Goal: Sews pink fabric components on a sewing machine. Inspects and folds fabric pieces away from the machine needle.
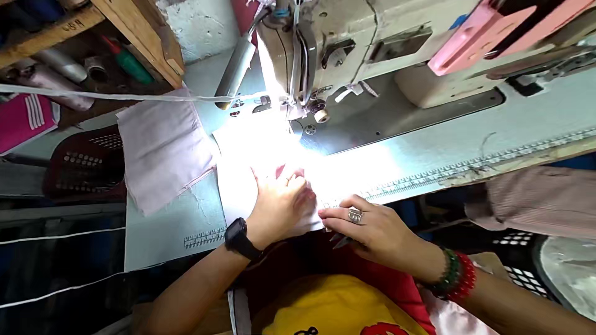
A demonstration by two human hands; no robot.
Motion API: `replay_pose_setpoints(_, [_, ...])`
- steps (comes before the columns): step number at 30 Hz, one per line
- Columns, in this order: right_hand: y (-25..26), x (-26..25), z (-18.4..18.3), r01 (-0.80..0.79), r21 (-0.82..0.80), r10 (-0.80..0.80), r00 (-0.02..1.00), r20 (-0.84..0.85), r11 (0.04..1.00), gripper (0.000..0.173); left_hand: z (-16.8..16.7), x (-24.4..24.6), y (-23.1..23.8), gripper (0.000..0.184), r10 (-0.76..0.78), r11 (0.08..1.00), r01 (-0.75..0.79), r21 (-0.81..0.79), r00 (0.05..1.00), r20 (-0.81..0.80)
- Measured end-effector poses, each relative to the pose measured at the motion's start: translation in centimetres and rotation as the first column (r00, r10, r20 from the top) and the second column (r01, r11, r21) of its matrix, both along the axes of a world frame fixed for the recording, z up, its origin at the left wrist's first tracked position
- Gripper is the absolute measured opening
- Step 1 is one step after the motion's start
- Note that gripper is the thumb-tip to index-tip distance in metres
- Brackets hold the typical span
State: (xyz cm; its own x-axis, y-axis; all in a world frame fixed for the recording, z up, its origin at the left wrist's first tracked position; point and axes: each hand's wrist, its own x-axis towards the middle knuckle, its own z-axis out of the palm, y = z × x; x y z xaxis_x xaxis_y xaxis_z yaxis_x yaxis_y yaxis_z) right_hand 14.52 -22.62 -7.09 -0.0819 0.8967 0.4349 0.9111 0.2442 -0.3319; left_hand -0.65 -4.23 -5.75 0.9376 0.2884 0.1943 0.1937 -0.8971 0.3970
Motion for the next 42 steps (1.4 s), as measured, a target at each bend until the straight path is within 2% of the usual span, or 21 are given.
replay_pose_setpoints(1, [0.5,0.2,0.0,0.000,-0.003,0.000,1.000,-0.012,1.000,0.023,0.2,-0.2,-0.2,0.020,-0.044,0.999,0.044,-0.008,0.999,-0.011])
replay_pose_setpoints(3, [1.5,0.7,0.0,0.008,-0.011,-0.008,1.000,-0.027,1.000,0.023,0.6,-1.0,-0.6,0.021,-0.109,0.994,0.108,-0.032,0.994,-0.030])
replay_pose_setpoints(7, [3.5,1.6,0.2,0.027,-0.011,-0.027,1.000,-0.013,1.000,0.028,0.3,-0.8,1.4,0.022,-0.111,0.992,0.113,-0.062,0.993,0.040])
replay_pose_setpoints(14, [7.1,3.2,0.8,0.058,0.005,-0.059,0.997,0.056,0.998,0.029,0.0,0.6,4.6,0.025,-0.121,0.993,0.120,0.020,0.990,0.074])
replay_pose_setpoints(23, [11.6,5.1,1.3,0.081,0.031,-0.081,0.997,0.016,0.996,0.030,0.1,3.1,10.0,0.018,-0.137,0.991,0.137,0.001,0.987,0.089])
replay_pose_setpoints(27, [13.1,5.4,1.4,0.174,-0.033,-0.173,0.985,0.021,0.984,0.026,0.4,4.5,12.7,0.019,-0.123,0.989,0.132,-0.074,0.986,0.117])
replay_pose_setpoints(32, [13.7,5.2,1.4,0.250,-0.088,-0.237,0.962,0.136,0.964,0.025,0.4,6.7,15.8,0.014,-0.174,0.981,0.189,-0.054,0.963,0.205])
replay_pose_setpoints(35, [13.2,5.4,1.0,0.236,-0.037,-0.230,0.965,0.129,0.971,0.031,0.6,6.5,15.3,0.014,-0.123,0.991,0.132,-0.028,0.970,0.212])
replay_pose_setpoints(40, [13.1,5.3,1.0,0.239,-0.041,-0.235,0.968,0.089,0.970,0.031,1.0,4.1,10.8,0.013,-0.017,0.982,-0.012,0.189,0.988,0.151])
replay_pose_setpoints(42, [12.9,5.2,0.8,0.234,-0.058,-0.229,0.970,0.078,0.971,0.034,0.9,3.4,9.5,0.012,-0.006,0.984,-0.024,0.178,0.986,0.166])
